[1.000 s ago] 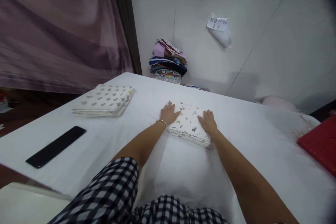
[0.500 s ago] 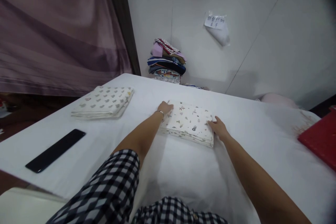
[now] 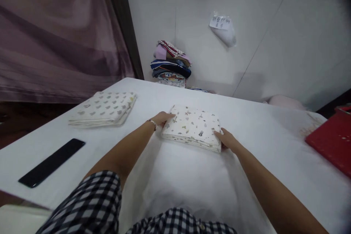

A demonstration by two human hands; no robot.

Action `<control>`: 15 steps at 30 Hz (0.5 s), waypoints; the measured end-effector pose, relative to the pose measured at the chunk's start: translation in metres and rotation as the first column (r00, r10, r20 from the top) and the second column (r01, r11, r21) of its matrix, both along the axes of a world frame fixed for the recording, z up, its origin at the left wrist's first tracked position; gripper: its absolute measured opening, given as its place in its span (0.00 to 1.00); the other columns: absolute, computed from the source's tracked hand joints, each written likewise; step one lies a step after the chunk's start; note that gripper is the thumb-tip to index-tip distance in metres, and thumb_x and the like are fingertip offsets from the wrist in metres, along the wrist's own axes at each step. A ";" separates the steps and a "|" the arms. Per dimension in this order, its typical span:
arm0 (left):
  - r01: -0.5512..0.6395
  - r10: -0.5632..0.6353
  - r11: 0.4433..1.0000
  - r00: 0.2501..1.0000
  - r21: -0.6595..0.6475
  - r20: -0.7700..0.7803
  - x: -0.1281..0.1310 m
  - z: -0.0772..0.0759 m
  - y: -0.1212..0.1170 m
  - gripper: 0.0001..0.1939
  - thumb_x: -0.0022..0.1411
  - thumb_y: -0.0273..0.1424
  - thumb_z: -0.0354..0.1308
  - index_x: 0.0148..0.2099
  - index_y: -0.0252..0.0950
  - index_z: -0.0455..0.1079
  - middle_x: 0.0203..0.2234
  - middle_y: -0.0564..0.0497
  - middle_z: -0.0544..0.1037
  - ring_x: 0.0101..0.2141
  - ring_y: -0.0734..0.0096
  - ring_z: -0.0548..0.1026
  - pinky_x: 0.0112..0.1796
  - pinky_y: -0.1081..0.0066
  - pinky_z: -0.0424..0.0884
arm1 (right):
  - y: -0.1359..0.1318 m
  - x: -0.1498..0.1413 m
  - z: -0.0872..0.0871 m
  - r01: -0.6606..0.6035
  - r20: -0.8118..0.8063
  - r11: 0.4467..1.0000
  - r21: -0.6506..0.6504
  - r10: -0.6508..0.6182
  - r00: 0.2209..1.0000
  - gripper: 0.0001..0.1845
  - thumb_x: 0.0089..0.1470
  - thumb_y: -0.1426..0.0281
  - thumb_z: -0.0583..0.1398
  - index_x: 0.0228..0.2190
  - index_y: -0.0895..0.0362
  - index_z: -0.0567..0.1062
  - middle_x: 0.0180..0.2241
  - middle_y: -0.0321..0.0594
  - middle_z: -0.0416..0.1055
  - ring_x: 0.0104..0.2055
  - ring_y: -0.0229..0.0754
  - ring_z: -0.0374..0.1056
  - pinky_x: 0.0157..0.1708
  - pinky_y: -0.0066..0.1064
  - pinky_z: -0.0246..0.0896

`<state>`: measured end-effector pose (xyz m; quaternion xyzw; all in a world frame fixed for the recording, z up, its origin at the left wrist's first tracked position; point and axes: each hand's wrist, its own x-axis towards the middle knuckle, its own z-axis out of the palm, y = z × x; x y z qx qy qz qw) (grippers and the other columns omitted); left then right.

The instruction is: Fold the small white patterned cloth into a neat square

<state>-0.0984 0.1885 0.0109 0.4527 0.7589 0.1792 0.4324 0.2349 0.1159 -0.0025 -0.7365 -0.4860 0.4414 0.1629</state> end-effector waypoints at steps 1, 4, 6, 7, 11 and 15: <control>0.022 -0.022 1.000 1.000 -0.016 -0.013 -0.001 0.001 -0.006 0.31 0.44 0.46 0.64 0.43 0.26 0.70 0.35 0.36 0.78 0.32 0.55 0.76 0.27 0.68 0.70 | -0.004 0.000 -0.001 -0.004 0.001 1.000 0.004 0.004 1.000 0.48 0.49 0.48 0.56 0.62 0.56 0.45 0.49 0.57 0.66 0.25 0.43 0.71 0.22 0.34 0.67; 0.095 -0.098 0.995 0.991 -0.037 -0.095 -0.003 0.005 -0.023 0.34 0.41 0.49 0.64 0.43 0.24 0.70 0.36 0.33 0.77 0.31 0.52 0.76 0.26 0.67 0.69 | -0.012 -0.002 -0.002 -0.005 -0.004 1.000 0.000 0.005 1.000 0.49 0.49 0.48 0.56 0.62 0.57 0.44 0.47 0.59 0.68 0.24 0.44 0.70 0.22 0.36 0.67; 0.132 -0.135 0.991 0.981 -0.036 -0.139 -0.002 0.007 -0.032 0.37 0.40 0.50 0.64 0.44 0.25 0.69 0.39 0.31 0.76 0.33 0.49 0.76 0.25 0.67 0.68 | -0.014 -0.003 -0.001 -0.004 -0.007 1.000 0.000 0.004 1.000 0.49 0.49 0.48 0.56 0.62 0.58 0.44 0.47 0.60 0.68 0.25 0.45 0.70 0.22 0.37 0.67; 0.141 -0.143 0.990 0.980 -0.025 -0.141 -0.001 0.007 -0.036 0.38 0.39 0.50 0.64 0.46 0.25 0.69 0.41 0.30 0.75 0.35 0.48 0.76 0.26 0.67 0.68 | -0.015 -0.003 -0.001 -0.005 -0.005 1.000 0.003 0.005 1.000 0.49 0.49 0.49 0.57 0.62 0.59 0.45 0.47 0.60 0.67 0.26 0.45 0.71 0.22 0.37 0.67; 0.098 -0.098 0.994 0.995 0.044 -0.002 0.003 0.008 -0.052 0.40 0.41 0.47 0.64 0.53 0.30 0.63 0.49 0.33 0.71 0.41 0.50 0.74 0.27 0.69 0.69 | -0.018 -0.005 -0.001 -0.018 0.007 0.999 0.037 0.018 1.000 0.47 0.49 0.51 0.58 0.62 0.57 0.46 0.48 0.59 0.66 0.25 0.43 0.70 0.22 0.36 0.66; -0.023 0.004 0.997 0.966 0.069 0.259 0.005 0.005 -0.066 0.41 0.43 0.40 0.65 0.58 0.33 0.57 0.53 0.36 0.68 0.43 0.56 0.73 0.30 0.71 0.69 | -0.025 -0.008 0.000 -0.011 0.025 0.996 0.084 0.009 1.000 0.50 0.48 0.52 0.58 0.63 0.56 0.41 0.48 0.59 0.66 0.22 0.41 0.68 0.20 0.34 0.64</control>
